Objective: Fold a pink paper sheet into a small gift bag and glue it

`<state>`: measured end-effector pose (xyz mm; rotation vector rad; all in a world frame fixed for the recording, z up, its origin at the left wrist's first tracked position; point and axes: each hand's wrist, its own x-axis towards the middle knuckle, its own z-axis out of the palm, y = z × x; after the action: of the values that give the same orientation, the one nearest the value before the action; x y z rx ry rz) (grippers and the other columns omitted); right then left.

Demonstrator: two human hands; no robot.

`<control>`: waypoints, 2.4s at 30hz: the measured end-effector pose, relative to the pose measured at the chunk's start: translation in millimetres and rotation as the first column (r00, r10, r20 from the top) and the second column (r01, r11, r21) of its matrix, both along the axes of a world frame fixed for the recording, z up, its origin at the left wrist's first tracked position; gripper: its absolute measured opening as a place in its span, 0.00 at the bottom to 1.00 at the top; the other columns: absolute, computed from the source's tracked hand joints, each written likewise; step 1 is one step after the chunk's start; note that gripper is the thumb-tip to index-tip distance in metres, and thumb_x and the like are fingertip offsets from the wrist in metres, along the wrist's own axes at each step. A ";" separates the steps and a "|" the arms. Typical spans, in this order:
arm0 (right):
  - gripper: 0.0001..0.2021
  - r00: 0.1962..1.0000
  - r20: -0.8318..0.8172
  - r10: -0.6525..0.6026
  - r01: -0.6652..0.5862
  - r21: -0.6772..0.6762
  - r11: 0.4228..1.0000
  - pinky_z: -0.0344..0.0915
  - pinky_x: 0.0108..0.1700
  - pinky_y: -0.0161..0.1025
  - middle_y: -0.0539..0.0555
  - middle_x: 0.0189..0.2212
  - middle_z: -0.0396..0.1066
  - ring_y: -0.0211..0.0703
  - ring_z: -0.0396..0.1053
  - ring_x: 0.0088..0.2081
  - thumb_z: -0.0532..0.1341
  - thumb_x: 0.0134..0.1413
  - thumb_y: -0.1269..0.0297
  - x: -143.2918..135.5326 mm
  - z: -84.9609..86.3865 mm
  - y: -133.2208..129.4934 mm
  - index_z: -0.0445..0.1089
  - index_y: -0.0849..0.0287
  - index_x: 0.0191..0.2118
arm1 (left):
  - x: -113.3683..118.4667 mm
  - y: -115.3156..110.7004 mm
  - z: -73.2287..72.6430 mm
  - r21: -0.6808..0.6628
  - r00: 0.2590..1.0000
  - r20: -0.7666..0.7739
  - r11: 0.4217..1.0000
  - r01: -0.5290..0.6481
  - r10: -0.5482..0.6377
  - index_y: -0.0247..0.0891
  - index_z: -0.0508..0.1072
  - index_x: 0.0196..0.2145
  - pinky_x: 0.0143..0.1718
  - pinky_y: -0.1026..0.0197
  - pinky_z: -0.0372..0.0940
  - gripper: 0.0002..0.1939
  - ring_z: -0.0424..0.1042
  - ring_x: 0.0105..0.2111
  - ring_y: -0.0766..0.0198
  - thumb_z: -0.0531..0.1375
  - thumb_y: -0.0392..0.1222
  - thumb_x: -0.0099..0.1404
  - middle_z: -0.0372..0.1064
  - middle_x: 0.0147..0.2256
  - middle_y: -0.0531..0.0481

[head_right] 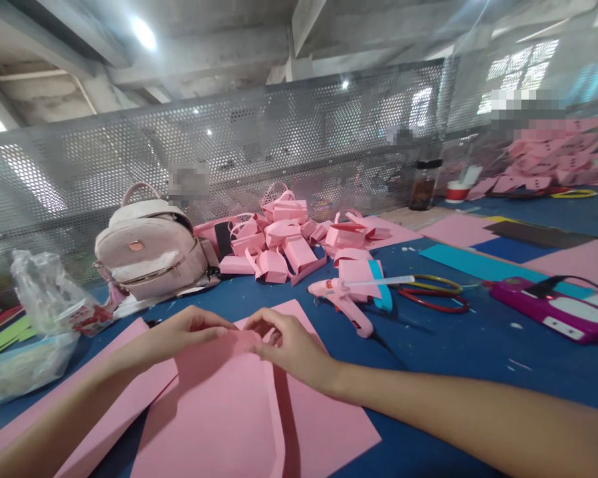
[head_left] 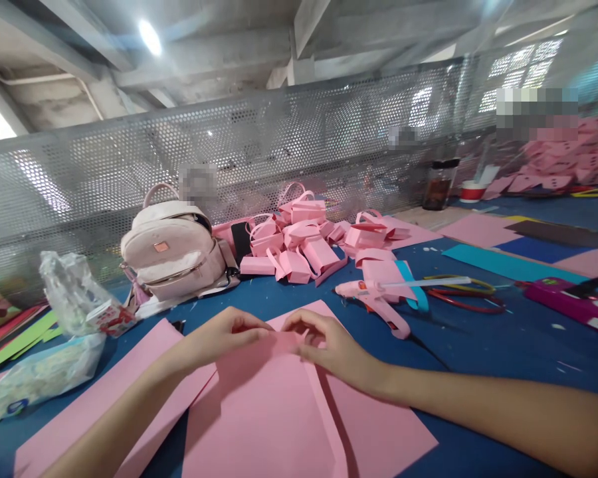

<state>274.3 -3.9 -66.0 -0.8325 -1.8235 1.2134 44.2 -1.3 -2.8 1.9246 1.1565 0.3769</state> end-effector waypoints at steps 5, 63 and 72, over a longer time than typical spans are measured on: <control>0.12 0.985 -0.093 -0.144 0.133 -0.109 0.985 0.64 0.38 0.37 0.50 0.30 0.70 0.41 0.68 0.34 0.66 0.51 0.54 -1.9 -8.6 12.4 0.71 0.58 0.31 | -1.0 5.3 -4.6 -0.072 0.995 0.070 0.995 -0.072 0.077 0.36 0.83 0.41 0.34 0.64 0.63 0.18 0.73 0.33 0.60 0.64 0.51 0.59 0.79 0.35 0.47; 0.23 0.978 -0.025 -0.209 0.190 -0.323 0.927 0.68 0.38 0.40 0.51 0.32 0.76 0.47 0.74 0.36 0.76 0.31 0.58 -2.3 -13.5 19.6 0.75 0.58 0.38 | -4.2 -39.6 -76.1 -0.303 0.650 0.593 0.880 -0.367 0.475 0.33 0.81 0.39 0.38 0.55 0.70 0.22 0.78 0.32 0.53 0.73 0.49 0.49 0.80 0.34 0.41; 0.23 0.976 -0.009 -0.215 0.203 -0.294 0.934 0.67 0.40 0.39 0.51 0.32 0.76 0.47 0.73 0.36 0.76 0.31 0.57 -2.6 -15.4 22.0 0.74 0.58 0.38 | -1.7 -40.4 -71.1 -0.210 0.638 0.585 0.853 -0.477 0.501 0.34 0.77 0.26 0.26 0.66 0.58 0.14 0.63 0.22 0.68 0.71 0.49 0.52 0.68 0.20 0.55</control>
<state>271.8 18.1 -81.4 -1.1272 -1.4973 1.3666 42.5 -41.6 -73.9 1.2386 1.1824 1.1909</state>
